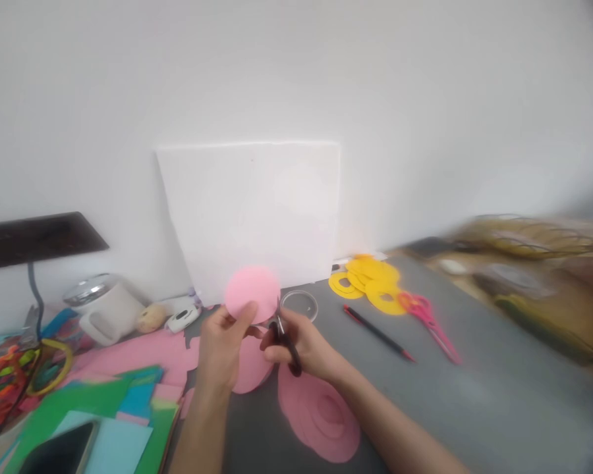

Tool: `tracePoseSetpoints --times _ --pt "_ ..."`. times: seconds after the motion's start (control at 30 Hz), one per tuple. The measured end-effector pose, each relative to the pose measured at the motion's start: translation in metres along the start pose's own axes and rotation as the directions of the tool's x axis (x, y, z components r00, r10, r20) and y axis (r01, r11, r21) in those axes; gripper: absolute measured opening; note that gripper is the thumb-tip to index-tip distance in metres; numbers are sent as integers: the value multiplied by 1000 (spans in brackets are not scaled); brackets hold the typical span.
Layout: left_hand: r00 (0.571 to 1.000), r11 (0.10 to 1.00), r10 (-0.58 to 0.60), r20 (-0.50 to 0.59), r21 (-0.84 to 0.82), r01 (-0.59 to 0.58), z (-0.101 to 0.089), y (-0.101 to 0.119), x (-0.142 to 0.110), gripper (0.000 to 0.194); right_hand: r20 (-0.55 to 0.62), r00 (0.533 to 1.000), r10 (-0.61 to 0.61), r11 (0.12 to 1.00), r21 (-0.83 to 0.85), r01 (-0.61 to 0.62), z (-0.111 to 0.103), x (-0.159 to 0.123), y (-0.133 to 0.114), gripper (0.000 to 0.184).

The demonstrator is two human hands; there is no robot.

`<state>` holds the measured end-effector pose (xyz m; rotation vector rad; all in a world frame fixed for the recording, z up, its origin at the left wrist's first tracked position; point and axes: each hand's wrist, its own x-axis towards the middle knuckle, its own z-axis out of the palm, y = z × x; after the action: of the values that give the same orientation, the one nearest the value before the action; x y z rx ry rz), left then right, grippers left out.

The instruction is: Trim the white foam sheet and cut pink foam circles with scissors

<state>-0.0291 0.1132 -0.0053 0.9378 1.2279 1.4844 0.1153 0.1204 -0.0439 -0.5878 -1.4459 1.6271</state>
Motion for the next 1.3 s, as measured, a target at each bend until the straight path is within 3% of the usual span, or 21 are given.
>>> tracePoseSetpoints --times 0.17,0.47,1.17,1.3 --pt "1000 993 4 18 118 -6 -5 -8 2 28 -12 1000 16 999 36 -16 2 -1 -6 48" --pt "1000 998 10 19 54 -11 2 0 -3 21 -57 998 40 999 32 -38 5 -1 -11 43" --pt "1000 998 -10 19 56 9 2 1 -5 27 -115 990 78 995 67 -70 6 -1 3 35" --pt "1000 992 -12 26 123 9 3 1 -6 23 -99 991 89 994 66 -83 7 -3 -2 35"
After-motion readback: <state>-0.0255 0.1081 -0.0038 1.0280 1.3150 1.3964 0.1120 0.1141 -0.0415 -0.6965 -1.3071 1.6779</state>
